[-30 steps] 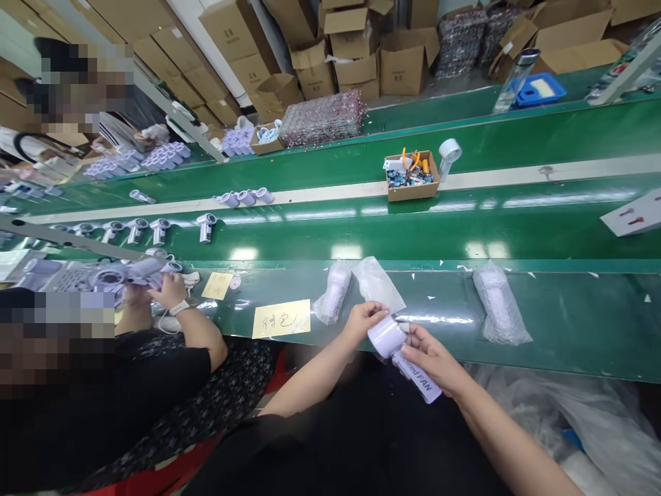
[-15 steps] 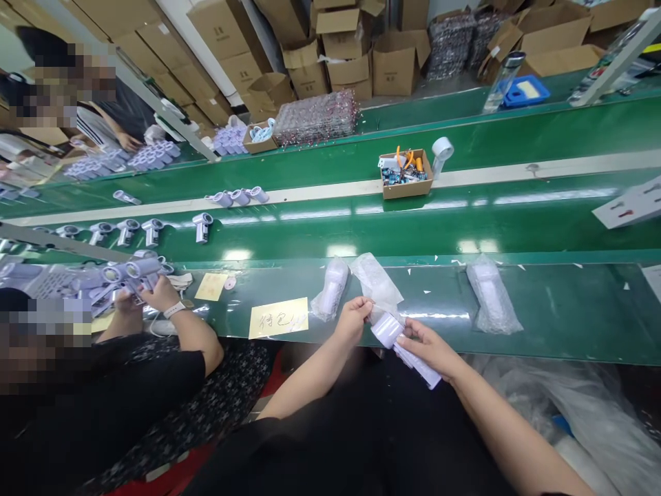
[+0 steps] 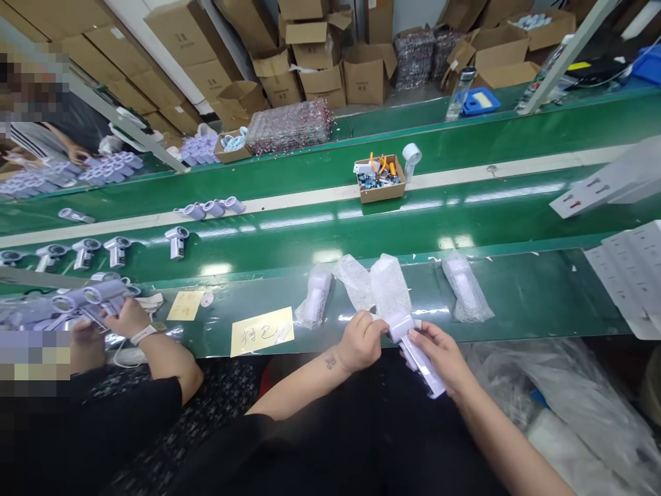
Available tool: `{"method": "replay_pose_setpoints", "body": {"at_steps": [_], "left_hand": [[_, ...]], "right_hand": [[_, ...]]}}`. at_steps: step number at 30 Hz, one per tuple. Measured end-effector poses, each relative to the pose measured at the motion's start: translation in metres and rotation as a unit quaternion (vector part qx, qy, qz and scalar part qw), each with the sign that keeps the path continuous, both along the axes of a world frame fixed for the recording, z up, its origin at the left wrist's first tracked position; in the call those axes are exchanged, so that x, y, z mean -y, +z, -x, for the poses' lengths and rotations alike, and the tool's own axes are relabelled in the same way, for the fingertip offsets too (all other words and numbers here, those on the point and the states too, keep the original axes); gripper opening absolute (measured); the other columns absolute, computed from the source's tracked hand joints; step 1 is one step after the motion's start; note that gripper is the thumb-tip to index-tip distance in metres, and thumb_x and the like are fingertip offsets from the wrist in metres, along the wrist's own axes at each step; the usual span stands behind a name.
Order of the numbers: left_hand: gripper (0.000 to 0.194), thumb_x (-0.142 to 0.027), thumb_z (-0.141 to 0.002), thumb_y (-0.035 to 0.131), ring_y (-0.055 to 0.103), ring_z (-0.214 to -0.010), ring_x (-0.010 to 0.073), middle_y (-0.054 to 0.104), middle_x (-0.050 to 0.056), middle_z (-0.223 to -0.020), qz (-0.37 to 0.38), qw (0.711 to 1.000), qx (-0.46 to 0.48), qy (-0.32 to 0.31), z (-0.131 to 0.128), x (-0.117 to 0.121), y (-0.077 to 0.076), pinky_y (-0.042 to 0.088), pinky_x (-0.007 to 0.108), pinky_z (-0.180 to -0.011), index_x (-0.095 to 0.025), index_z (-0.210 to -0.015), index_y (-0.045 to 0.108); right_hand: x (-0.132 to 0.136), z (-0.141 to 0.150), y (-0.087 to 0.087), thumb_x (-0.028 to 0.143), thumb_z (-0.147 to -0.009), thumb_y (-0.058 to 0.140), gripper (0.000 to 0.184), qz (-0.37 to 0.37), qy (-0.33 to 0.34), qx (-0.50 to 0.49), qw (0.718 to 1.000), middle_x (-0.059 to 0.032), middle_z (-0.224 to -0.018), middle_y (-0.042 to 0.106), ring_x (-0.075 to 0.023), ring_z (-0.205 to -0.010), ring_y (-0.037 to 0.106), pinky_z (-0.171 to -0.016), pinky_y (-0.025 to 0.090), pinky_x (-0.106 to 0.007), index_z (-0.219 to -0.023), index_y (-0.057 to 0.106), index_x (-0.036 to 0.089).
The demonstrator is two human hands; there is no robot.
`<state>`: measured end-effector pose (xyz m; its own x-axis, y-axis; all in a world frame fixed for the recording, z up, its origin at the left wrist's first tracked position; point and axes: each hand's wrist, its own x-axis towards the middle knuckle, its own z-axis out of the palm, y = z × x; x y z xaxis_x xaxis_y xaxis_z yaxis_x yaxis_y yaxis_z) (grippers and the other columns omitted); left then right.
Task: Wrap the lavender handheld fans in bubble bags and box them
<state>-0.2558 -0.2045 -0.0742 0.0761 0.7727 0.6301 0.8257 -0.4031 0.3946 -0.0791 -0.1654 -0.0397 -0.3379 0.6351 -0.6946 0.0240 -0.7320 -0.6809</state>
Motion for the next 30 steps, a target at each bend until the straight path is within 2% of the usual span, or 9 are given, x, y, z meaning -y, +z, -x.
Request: {"method": "replay_pose_setpoints", "body": {"at_steps": [2,6,10,13,17,20,23,28,30], "left_hand": [[0.019,-0.008,-0.082,0.041,0.041,-0.062,0.0156,0.046,0.004,-0.064,-0.003,1.000,0.002,-0.001,-0.009,-0.005,0.003,0.035,0.028,-0.057,-0.013,-0.078,0.059],[0.019,-0.013,-0.084,0.042,0.045,-0.062,0.0163,0.047,0.003,-0.063,-0.028,0.995,-0.044,-0.084,-0.030,-0.024,0.012,0.037,0.030,-0.058,-0.015,-0.079,0.059],[0.016,-0.017,-0.088,0.042,0.050,-0.065,0.0166,0.053,0.004,-0.068,0.023,0.989,-0.071,-0.130,-0.034,-0.040,0.014,0.042,0.030,-0.061,-0.014,-0.091,0.058],[0.019,-0.015,-0.089,0.039,0.054,-0.071,0.0169,0.059,0.007,-0.078,0.092,0.990,-0.034,-0.102,-0.039,-0.048,0.009,0.047,0.031,-0.066,-0.013,-0.101,0.054],[0.021,-0.026,-0.084,0.053,0.056,-0.083,0.0196,0.060,0.008,-0.088,0.161,0.983,0.061,-0.058,-0.058,-0.067,0.007,0.050,0.033,-0.074,-0.015,-0.101,0.055],[0.017,-0.026,-0.086,0.051,0.057,-0.084,0.0187,0.060,0.008,-0.086,0.165,0.977,0.106,-0.079,-0.070,-0.084,0.011,0.050,0.032,-0.076,-0.016,-0.096,0.060],[0.017,-0.021,-0.089,0.045,0.059,-0.081,0.0161,0.063,0.006,-0.081,0.168,0.970,0.159,-0.069,-0.079,-0.091,0.016,0.050,0.030,-0.075,-0.016,-0.091,0.061],[0.013,-0.020,-0.083,0.050,0.059,-0.071,0.0140,0.064,0.004,-0.073,0.249,0.946,0.170,-0.119,-0.100,-0.090,0.026,0.047,0.025,-0.069,-0.016,-0.081,0.063],[0.012,-0.020,-0.081,0.052,0.058,-0.066,0.0124,0.064,0.002,-0.071,0.306,0.922,0.229,-0.064,-0.104,-0.096,0.032,0.046,0.022,-0.064,-0.016,-0.080,0.063]], "right_hand": [[-0.002,-0.001,0.003,0.037,-0.070,0.075,0.043,-0.019,-0.016,0.000,1.000,-0.0023,-0.077,0.067,-0.0191,-0.063,0.065,-0.052,0.053,-0.029,-0.103,0.054,0.020],[-0.012,0.000,0.000,0.031,-0.067,0.078,0.045,-0.050,-0.081,-0.060,0.994,0.0023,-0.075,0.067,-0.0128,-0.057,0.062,-0.054,0.052,-0.023,-0.103,0.052,0.022],[-0.033,-0.019,0.008,0.027,-0.067,0.076,0.048,0.024,-0.120,-0.087,0.989,0.0021,-0.074,0.067,-0.0173,-0.062,0.066,-0.053,0.055,-0.027,-0.106,0.048,0.025],[-0.046,-0.040,0.016,0.022,-0.068,0.074,0.043,0.053,-0.118,-0.090,0.988,-0.0018,-0.077,0.069,-0.0208,-0.064,0.068,-0.051,0.056,-0.029,-0.103,0.049,0.023],[-0.060,-0.058,0.017,0.017,-0.074,0.067,0.026,0.053,-0.148,-0.086,0.984,-0.0030,-0.073,0.069,-0.0186,-0.058,0.066,-0.048,0.056,-0.027,-0.092,0.049,0.021],[-0.072,-0.068,0.013,0.018,-0.077,0.063,0.014,0.087,-0.155,-0.080,0.981,-0.0046,-0.068,0.068,-0.0141,-0.048,0.062,-0.045,0.054,-0.023,-0.085,0.052,0.018],[-0.084,-0.076,0.008,0.022,-0.078,0.063,0.013,0.130,-0.156,-0.105,0.974,-0.0051,-0.068,0.069,-0.0115,-0.047,0.061,-0.046,0.053,-0.019,-0.087,0.056,0.016],[-0.097,-0.080,-0.002,0.024,-0.067,0.071,0.018,0.062,-0.160,-0.063,0.983,0.0005,-0.057,0.062,-0.0131,-0.046,0.058,-0.045,0.051,-0.023,-0.071,0.054,0.019],[-0.100,-0.082,-0.003,0.027,-0.064,0.075,0.024,0.042,-0.142,-0.040,0.988,0.0012,-0.056,0.061,-0.0133,-0.047,0.057,-0.044,0.049,-0.024,-0.069,0.053,0.020]]}}
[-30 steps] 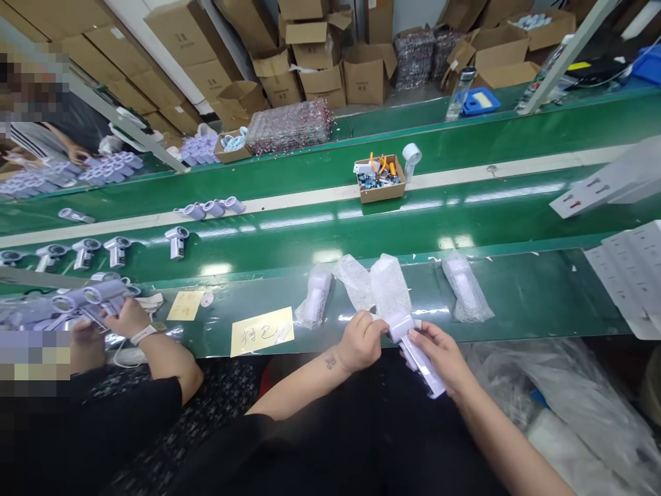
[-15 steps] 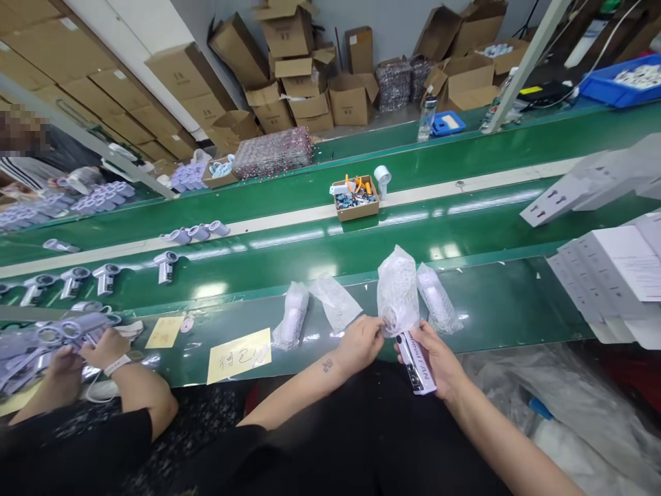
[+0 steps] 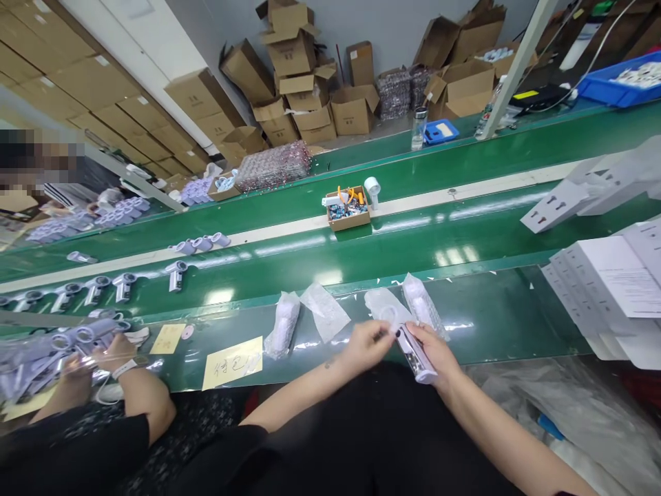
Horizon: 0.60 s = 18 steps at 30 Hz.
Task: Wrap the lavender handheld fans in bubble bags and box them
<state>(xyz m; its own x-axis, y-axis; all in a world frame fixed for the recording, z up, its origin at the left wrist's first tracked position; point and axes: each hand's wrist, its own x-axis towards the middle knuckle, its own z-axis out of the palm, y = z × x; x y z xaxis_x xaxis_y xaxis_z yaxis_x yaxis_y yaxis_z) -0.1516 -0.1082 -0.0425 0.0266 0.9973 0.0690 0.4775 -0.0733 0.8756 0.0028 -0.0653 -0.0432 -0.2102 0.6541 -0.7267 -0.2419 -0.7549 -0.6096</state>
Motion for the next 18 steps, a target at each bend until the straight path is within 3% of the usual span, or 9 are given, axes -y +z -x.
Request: {"method": "replay_pose_setpoints", "body": {"at_steps": [2,4,7,9,10,12,14,16,18], "left_hand": [[0.013,-0.021,-0.078,0.053,0.055,-0.062,0.0112,0.064,0.001,-0.070,0.065,0.995,0.029,0.063,-0.001,-0.009,0.006,0.043,0.021,-0.059,-0.015,-0.080,0.064],[0.012,-0.021,-0.075,0.055,0.053,-0.059,0.0103,0.063,0.000,-0.066,0.106,0.992,0.029,0.057,0.000,-0.014,0.011,0.040,0.020,-0.056,-0.015,-0.077,0.065],[0.011,-0.020,-0.070,0.056,0.048,-0.055,0.0093,0.058,-0.002,-0.059,0.167,0.985,0.018,0.025,-0.001,-0.012,0.020,0.035,0.019,-0.052,-0.015,-0.073,0.065],[0.011,-0.021,-0.069,0.056,0.046,-0.053,0.0087,0.056,-0.003,-0.058,0.190,0.981,0.036,-0.016,-0.002,-0.005,0.027,0.032,0.019,-0.050,-0.014,-0.073,0.065],[0.012,-0.023,-0.069,0.057,0.045,-0.053,0.0085,0.055,-0.003,-0.057,0.195,0.978,0.053,-0.050,-0.001,-0.001,0.032,0.031,0.019,-0.049,-0.014,-0.073,0.064],[0.016,-0.029,-0.072,0.058,0.045,-0.050,0.0086,0.053,-0.003,-0.054,0.211,0.968,0.103,-0.094,0.005,0.003,0.041,0.032,0.019,-0.047,-0.014,-0.074,0.063],[0.026,-0.038,-0.077,0.054,0.048,-0.049,0.0102,0.054,-0.001,-0.056,0.208,0.963,0.155,-0.072,0.016,0.001,0.050,0.037,0.020,-0.047,-0.014,-0.077,0.063],[0.038,-0.049,-0.078,0.056,0.059,-0.068,0.0162,0.064,0.007,-0.080,0.138,0.972,0.181,-0.059,0.027,-0.008,0.059,0.047,0.025,-0.060,-0.015,-0.093,0.064],[0.069,-0.054,-0.061,0.072,0.056,-0.103,0.0256,0.056,0.013,-0.120,0.042,0.981,0.149,-0.114,0.028,-0.020,0.065,0.049,0.034,-0.082,-0.019,-0.119,0.056]], "right_hand": [[-0.004,-0.006,0.001,0.033,-0.064,0.075,0.027,-0.019,0.033,0.047,0.998,0.0010,-0.058,0.060,-0.0138,-0.050,0.058,-0.046,0.048,-0.025,-0.067,0.051,0.020],[-0.008,-0.018,0.004,0.038,-0.067,0.071,0.027,-0.074,0.109,0.144,0.981,0.0009,-0.057,0.058,-0.0155,-0.052,0.058,-0.049,0.049,-0.027,-0.065,0.050,0.021],[-0.011,-0.040,0.018,0.039,-0.069,0.066,0.023,-0.232,0.237,0.274,0.903,-0.0013,-0.062,0.057,-0.0197,-0.064,0.059,-0.059,0.052,-0.033,-0.061,0.054,0.022],[-0.008,-0.053,0.031,0.039,-0.069,0.066,0.020,-0.311,0.279,0.280,0.865,-0.0054,-0.075,0.060,-0.0237,-0.082,0.059,-0.068,0.053,-0.035,-0.061,0.059,0.021],[-0.005,-0.057,0.039,0.040,-0.069,0.066,0.021,-0.319,0.282,0.265,0.865,-0.0079,-0.086,0.062,-0.0258,-0.092,0.057,-0.070,0.054,-0.036,-0.061,0.061,0.021],[0.001,-0.062,0.054,0.041,-0.071,0.065,0.023,-0.280,0.256,0.216,0.900,-0.0102,-0.113,0.058,-0.0287,-0.108,0.052,-0.071,0.055,-0.035,-0.063,0.062,0.020],[0.005,-0.061,0.067,0.042,-0.073,0.063,0.023,-0.223,0.206,0.154,0.940,-0.0082,-0.128,0.050,-0.0284,-0.110,0.052,-0.072,0.056,-0.037,-0.067,0.062,0.019],[0.006,-0.057,0.075,0.040,-0.074,0.064,0.021,-0.195,0.171,0.085,0.962,-0.0065,-0.127,0.052,-0.0248,-0.102,0.057,-0.076,0.055,-0.039,-0.073,0.063,0.019],[0.007,-0.048,0.078,0.038,-0.075,0.064,0.019,-0.184,0.138,0.026,0.973,-0.0049,-0.115,0.059,-0.0208,-0.092,0.061,-0.078,0.054,-0.040,-0.076,0.061,0.019]]}}
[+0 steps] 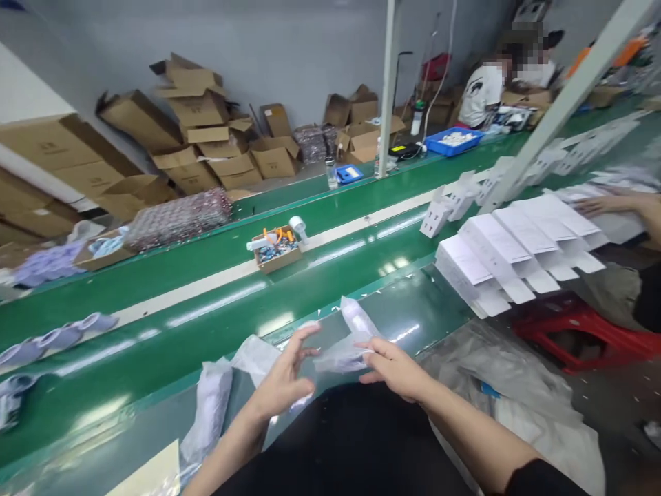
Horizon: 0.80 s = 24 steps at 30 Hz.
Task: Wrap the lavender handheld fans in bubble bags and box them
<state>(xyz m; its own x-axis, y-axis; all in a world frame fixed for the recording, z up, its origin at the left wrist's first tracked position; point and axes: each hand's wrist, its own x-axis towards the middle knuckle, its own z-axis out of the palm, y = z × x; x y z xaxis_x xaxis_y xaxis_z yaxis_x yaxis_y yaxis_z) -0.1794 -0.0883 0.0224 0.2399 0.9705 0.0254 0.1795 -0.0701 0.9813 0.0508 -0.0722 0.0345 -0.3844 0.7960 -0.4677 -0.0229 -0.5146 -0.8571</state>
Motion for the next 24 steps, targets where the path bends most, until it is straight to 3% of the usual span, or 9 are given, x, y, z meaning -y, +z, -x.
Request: {"method": "replay_pose_setpoints", "body": {"at_steps": [2,3,5,7,10,13,16,20,24], "left_hand": [[0.098,-0.049,-0.047,0.083,0.048,-0.117,0.0293,0.047,0.013,-0.133,-0.059,0.993,-0.047,-0.091,-0.011,-0.009,0.000,0.045,0.038,-0.092,-0.024,-0.133,0.044],[0.092,-0.047,-0.050,0.082,0.050,-0.113,0.0279,0.052,0.012,-0.128,-0.069,0.987,-0.067,-0.125,-0.020,-0.012,-0.003,0.045,0.038,-0.092,-0.025,-0.132,0.045],[0.052,-0.041,-0.069,0.071,0.058,-0.099,0.0229,0.063,0.008,-0.108,-0.074,0.984,-0.076,-0.141,-0.039,-0.016,-0.014,0.047,0.036,-0.088,-0.024,-0.116,0.059],[0.026,-0.039,-0.078,0.060,0.061,-0.082,0.0187,0.066,0.006,-0.091,-0.041,0.995,-0.044,-0.074,-0.053,-0.018,-0.027,0.050,0.031,-0.077,-0.021,-0.097,0.067],[0.033,-0.048,-0.077,0.061,0.055,-0.059,0.0133,0.060,0.002,-0.072,0.097,0.992,0.063,0.054,-0.061,-0.023,-0.040,0.047,0.023,-0.051,-0.016,-0.087,0.065],[0.041,-0.052,-0.069,0.068,0.048,-0.050,0.0101,0.053,-0.002,-0.061,0.171,0.967,0.144,0.123,-0.064,-0.030,-0.038,0.041,0.020,-0.040,-0.014,-0.084,0.063],[0.042,-0.050,-0.064,0.072,0.048,-0.050,0.0095,0.052,-0.003,-0.060,0.169,0.958,0.171,0.156,-0.065,-0.034,-0.029,0.041,0.018,-0.038,-0.013,-0.081,0.063],[0.044,-0.046,-0.060,0.076,0.052,-0.054,0.0105,0.056,-0.002,-0.064,0.192,0.933,0.229,0.198,-0.050,-0.041,-0.018,0.042,0.018,-0.038,-0.013,-0.086,0.062],[0.044,-0.043,-0.060,0.077,0.053,-0.053,0.0093,0.058,-0.002,-0.068,0.171,0.910,0.300,0.231,-0.041,-0.063,-0.006,0.041,0.017,-0.038,-0.014,-0.090,0.061]], "right_hand": [[0.001,0.008,-0.001,0.038,-0.075,0.065,0.021,0.001,-0.029,-0.043,0.999,-0.0020,-0.094,0.065,-0.0178,-0.083,0.063,-0.074,0.055,-0.036,-0.073,0.057,0.019],[0.001,0.010,-0.002,0.039,-0.074,0.066,0.024,-0.004,-0.038,-0.055,0.998,-0.0004,-0.084,0.064,-0.0168,-0.079,0.063,-0.072,0.055,-0.034,-0.070,0.054,0.018],[-0.004,-0.001,-0.003,0.041,-0.073,0.068,0.028,-0.015,-0.060,-0.054,0.997,0.0008,-0.074,0.063,-0.0167,-0.075,0.064,-0.068,0.055,-0.032,-0.070,0.051,0.019],[-0.019,-0.036,-0.004,0.042,-0.070,0.071,0.031,-0.045,-0.180,-0.013,0.983,0.0004,-0.076,0.065,-0.0162,-0.072,0.065,-0.062,0.055,-0.029,-0.077,0.051,0.020],[-0.060,-0.123,0.000,0.038,-0.064,0.076,0.046,-0.126,-0.499,0.055,0.856,0.0028,-0.073,0.064,-0.0110,-0.055,0.061,-0.048,0.052,-0.022,-0.094,0.045,0.024],[-0.109,-0.197,0.004,0.030,-0.063,0.077,0.050,-0.132,-0.612,0.032,0.779,0.0049,-0.070,0.060,-0.0110,-0.057,0.061,-0.049,0.053,-0.022,-0.097,0.041,0.024],[-0.137,-0.219,0.005,0.034,-0.066,0.074,0.038,-0.119,-0.614,0.028,0.780,0.0021,-0.071,0.057,-0.0133,-0.066,0.062,-0.056,0.056,-0.027,-0.086,0.044,0.021],[-0.123,-0.190,0.006,0.045,-0.065,0.072,0.040,-0.194,-0.606,0.124,0.761,0.0000,-0.080,0.057,-0.0161,-0.077,0.059,-0.070,0.055,-0.035,-0.087,0.050,0.020],[-0.091,-0.150,-0.009,0.048,-0.064,0.071,0.040,-0.359,-0.366,0.440,0.737,-0.0063,-0.085,0.059,-0.0249,-0.086,0.055,-0.084,0.046,-0.043,-0.089,0.057,0.020]]}}
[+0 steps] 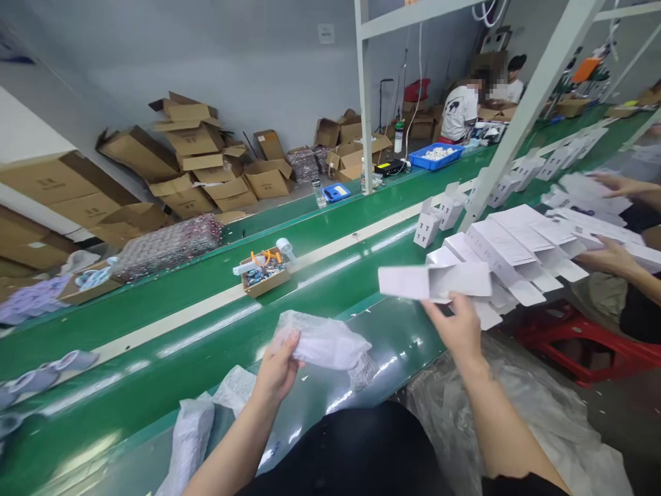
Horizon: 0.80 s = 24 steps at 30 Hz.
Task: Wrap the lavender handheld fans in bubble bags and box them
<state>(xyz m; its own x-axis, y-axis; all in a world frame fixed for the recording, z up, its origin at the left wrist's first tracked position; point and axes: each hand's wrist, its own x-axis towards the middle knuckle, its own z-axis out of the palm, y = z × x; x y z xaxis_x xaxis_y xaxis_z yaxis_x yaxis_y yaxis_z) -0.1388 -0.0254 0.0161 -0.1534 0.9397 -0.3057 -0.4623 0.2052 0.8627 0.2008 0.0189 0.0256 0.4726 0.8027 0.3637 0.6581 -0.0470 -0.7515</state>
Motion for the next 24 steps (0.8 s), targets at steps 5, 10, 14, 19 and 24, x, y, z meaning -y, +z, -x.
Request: {"method": "replay_pose_setpoints", "body": {"at_steps": [5,10,14,19,24], "left_hand": [[0.047,-0.043,-0.064,0.074,0.057,-0.061,0.0117,0.061,0.002,-0.079,-0.050,0.997,0.006,-0.059,-0.044,-0.045,0.004,0.047,0.021,-0.046,-0.014,-0.097,0.058],[0.025,-0.030,-0.078,0.060,0.059,-0.076,0.0169,0.060,0.005,-0.088,-0.162,0.907,-0.380,-0.085,-0.082,-0.065,-0.010,0.052,0.029,-0.065,-0.016,-0.099,0.056],[0.026,-0.013,-0.074,0.058,0.059,-0.083,0.0232,0.059,0.011,-0.093,-0.236,0.657,-0.676,-0.236,-0.103,-0.063,-0.005,0.049,0.035,-0.071,-0.015,-0.100,0.057],[0.053,-0.043,-0.078,0.063,0.050,-0.107,0.0336,0.055,0.015,-0.111,-0.297,0.538,-0.722,-0.317,-0.114,-0.056,-0.009,0.042,0.053,-0.089,-0.016,-0.121,0.048],[0.038,-0.036,-0.085,0.056,0.031,-0.126,0.0351,0.046,0.008,-0.127,-0.367,0.457,-0.736,-0.337,-0.096,-0.048,-0.050,0.018,0.068,-0.102,-0.027,-0.121,0.048]], "right_hand": [[-0.001,0.031,-0.055,0.033,-0.071,0.063,0.031,0.059,0.327,0.110,0.937,-0.0088,-0.096,0.055,-0.0250,-0.094,0.055,-0.087,0.045,-0.039,-0.099,0.055,0.021],[-0.005,0.042,-0.091,0.032,-0.075,0.061,0.033,0.053,0.365,0.067,0.927,-0.0096,-0.102,0.048,-0.0253,-0.102,0.051,-0.092,0.043,-0.042,-0.106,0.054,0.022],[-0.003,0.053,-0.095,0.035,-0.067,0.070,0.046,0.073,0.404,-0.021,0.912,-0.0102,-0.114,0.050,-0.0290,-0.118,0.044,-0.103,0.033,-0.047,-0.109,0.056,0.022],[0.001,0.055,-0.102,0.038,-0.061,0.076,0.056,0.103,0.329,-0.144,0.928,-0.0124,-0.118,0.055,-0.0326,-0.121,0.045,-0.106,0.029,-0.052,-0.109,0.052,0.021],[0.013,0.026,-0.091,0.032,-0.058,0.081,0.075,0.066,0.279,-0.334,0.898,-0.0116,-0.124,0.055,-0.0266,-0.111,0.057,-0.095,0.044,-0.051,-0.116,0.034,0.026]]}}
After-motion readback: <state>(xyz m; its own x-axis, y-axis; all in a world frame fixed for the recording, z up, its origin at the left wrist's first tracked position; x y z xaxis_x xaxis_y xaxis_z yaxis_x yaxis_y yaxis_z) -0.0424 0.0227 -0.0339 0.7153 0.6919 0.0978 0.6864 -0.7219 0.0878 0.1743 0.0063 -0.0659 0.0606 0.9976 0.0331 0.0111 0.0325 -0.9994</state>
